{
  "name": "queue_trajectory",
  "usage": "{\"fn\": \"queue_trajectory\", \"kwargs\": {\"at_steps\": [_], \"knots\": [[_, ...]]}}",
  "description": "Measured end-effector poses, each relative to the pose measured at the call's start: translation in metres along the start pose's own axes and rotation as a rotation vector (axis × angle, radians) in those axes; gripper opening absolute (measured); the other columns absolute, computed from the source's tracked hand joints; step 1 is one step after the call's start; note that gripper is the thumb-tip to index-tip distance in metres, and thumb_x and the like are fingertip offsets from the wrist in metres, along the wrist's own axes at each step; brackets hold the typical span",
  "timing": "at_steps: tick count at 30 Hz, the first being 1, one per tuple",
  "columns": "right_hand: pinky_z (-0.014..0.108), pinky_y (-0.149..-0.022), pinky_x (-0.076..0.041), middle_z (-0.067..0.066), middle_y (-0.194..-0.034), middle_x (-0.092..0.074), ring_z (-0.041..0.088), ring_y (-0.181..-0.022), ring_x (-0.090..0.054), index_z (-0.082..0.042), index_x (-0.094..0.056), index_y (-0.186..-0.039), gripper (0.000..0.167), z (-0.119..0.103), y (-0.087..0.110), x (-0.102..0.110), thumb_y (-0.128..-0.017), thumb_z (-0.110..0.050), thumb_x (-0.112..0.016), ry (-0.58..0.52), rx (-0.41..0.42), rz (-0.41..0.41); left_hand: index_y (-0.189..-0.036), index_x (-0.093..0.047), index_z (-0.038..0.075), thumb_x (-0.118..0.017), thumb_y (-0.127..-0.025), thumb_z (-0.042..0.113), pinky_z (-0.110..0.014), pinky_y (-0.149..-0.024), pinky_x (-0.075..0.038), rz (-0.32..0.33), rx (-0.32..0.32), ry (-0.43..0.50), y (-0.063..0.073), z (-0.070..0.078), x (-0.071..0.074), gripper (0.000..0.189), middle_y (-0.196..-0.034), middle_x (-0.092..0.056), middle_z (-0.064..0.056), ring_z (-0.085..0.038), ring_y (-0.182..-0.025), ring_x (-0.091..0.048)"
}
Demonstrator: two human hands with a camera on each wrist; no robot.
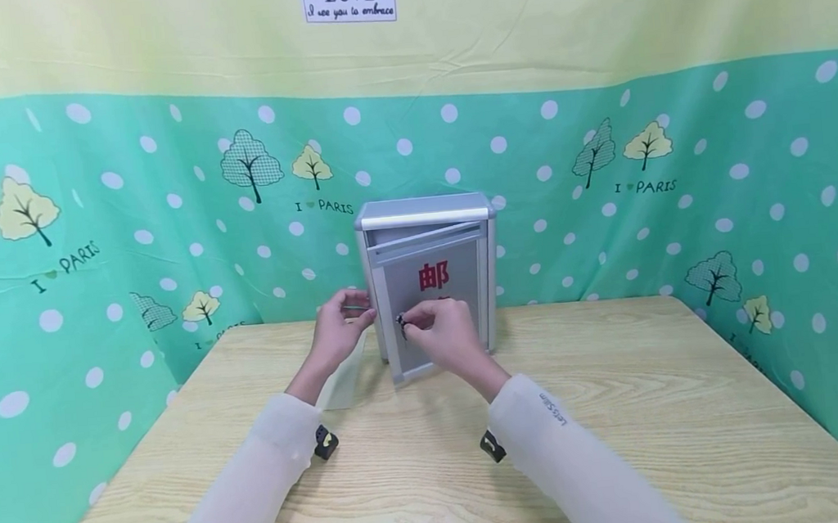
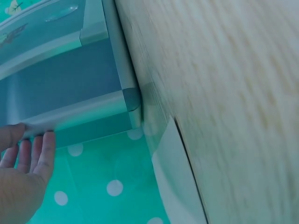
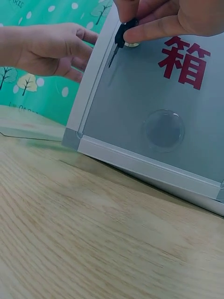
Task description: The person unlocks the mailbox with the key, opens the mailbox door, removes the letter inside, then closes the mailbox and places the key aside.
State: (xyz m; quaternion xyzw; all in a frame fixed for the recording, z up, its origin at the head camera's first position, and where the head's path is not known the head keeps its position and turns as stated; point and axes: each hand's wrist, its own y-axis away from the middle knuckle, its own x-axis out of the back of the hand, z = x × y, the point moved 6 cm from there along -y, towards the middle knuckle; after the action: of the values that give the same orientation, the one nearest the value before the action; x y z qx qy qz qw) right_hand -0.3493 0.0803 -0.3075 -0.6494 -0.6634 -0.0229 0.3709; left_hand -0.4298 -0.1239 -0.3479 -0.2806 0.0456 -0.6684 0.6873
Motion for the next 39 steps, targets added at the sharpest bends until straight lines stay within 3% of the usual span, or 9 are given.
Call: {"fn": "queue_trajectory", "kwargs": {"at_steps": [10,23,39], "knots": [[0.029,-0.072,-0.063,0.005,-0.093,-0.078,0.017,-0.081,-0.073,-0.006,-0.079,-0.100,0.011,0.000,-0.007,-0.007,-0.089,-0.005,-0.076,-0.016,0.018,0.049,-0.119,-0.064,0.002,-0.073,-0.094,0.003,-0.034,-0.079,-0.063,0.008,-0.014,0.007,0.000,0.002,-0.001,0.026,-0.111,-0.070,-0.016,-0.031,-0.100,-0.071],[0.029,-0.070,-0.062,0.003,-0.091,-0.078,0.015,-0.080,-0.072,-0.006,-0.080,-0.100,0.012,0.005,-0.021,-0.019,-0.089,-0.006,-0.076,-0.008,-0.038,0.091,-0.119,-0.064,0.003,-0.073,-0.094,0.005,-0.035,-0.079,-0.063,0.006,-0.004,-0.001,-0.001,-0.001,-0.001,0.026,-0.111,-0.071,-0.014,-0.030,-0.101,-0.071],[0.029,-0.074,-0.062,0.005,-0.094,-0.077,0.016,-0.083,-0.072,-0.007,-0.080,-0.102,0.014,0.002,-0.029,-0.026,-0.089,-0.005,-0.075,0.036,-0.047,0.145,-0.119,-0.064,0.003,-0.072,-0.095,0.004,-0.035,-0.079,-0.063,0.009,-0.005,-0.004,0.000,0.001,0.000,0.026,-0.111,-0.071,-0.015,-0.031,-0.100,-0.071]]}}
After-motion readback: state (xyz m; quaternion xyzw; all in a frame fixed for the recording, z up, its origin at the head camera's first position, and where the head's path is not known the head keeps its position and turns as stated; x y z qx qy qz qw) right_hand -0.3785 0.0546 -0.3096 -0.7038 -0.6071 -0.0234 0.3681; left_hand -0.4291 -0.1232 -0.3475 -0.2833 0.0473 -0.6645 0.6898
